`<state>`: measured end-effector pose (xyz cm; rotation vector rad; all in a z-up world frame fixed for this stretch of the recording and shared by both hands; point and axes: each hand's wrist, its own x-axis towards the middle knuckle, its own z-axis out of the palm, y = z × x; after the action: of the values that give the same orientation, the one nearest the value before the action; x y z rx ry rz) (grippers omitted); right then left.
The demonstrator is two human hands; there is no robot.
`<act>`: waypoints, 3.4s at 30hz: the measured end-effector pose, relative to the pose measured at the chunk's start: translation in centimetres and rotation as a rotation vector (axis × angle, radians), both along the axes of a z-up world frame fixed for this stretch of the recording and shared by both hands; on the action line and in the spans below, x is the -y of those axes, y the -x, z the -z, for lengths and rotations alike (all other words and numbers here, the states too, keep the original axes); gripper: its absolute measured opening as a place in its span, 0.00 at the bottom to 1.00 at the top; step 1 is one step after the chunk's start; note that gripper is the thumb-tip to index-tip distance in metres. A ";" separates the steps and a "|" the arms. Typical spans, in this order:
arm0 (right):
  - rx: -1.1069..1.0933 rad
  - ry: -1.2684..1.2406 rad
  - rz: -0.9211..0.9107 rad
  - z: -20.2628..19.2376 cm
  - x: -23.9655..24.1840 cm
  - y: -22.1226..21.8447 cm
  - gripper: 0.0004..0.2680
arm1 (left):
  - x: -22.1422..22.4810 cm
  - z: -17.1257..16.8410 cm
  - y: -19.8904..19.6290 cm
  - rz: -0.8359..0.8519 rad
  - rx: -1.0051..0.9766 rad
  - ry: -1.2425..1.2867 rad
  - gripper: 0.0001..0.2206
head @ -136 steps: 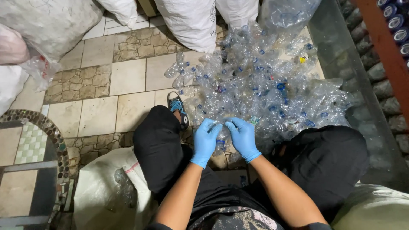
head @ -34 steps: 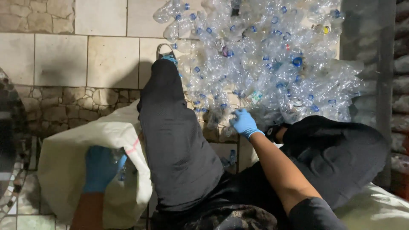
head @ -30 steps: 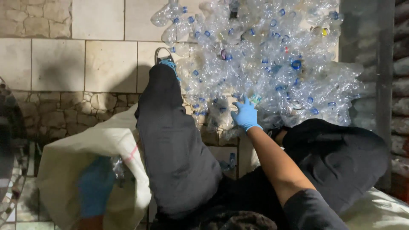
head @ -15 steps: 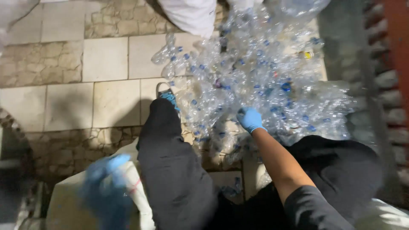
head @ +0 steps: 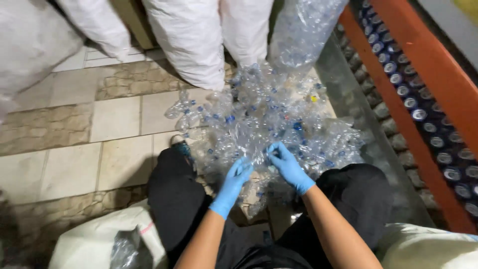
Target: The person is picking up empty plastic bottles from a large pile on the floor and placing them into a white collection sack.
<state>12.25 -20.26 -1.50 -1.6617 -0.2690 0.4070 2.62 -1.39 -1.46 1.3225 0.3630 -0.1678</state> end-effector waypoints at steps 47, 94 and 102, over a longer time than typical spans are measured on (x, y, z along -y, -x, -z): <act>-0.154 -0.098 0.042 3.4 -3.6 3.8 0.05 | -1.6 4.2 0.4 -0.120 0.017 -0.056 0.17; -0.046 -0.041 -0.057 -2.1 -3.0 4.5 0.24 | -1.5 3.5 1.0 0.145 -0.022 -0.060 0.26; -0.016 -0.015 0.072 0.9 -4.1 5.0 0.17 | -1.7 6.5 0.8 0.072 0.138 -0.092 0.17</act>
<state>7.28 -16.13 -2.44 -1.6482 -0.1994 0.3626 1.83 0.26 -7.93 1.4304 0.2083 -0.1200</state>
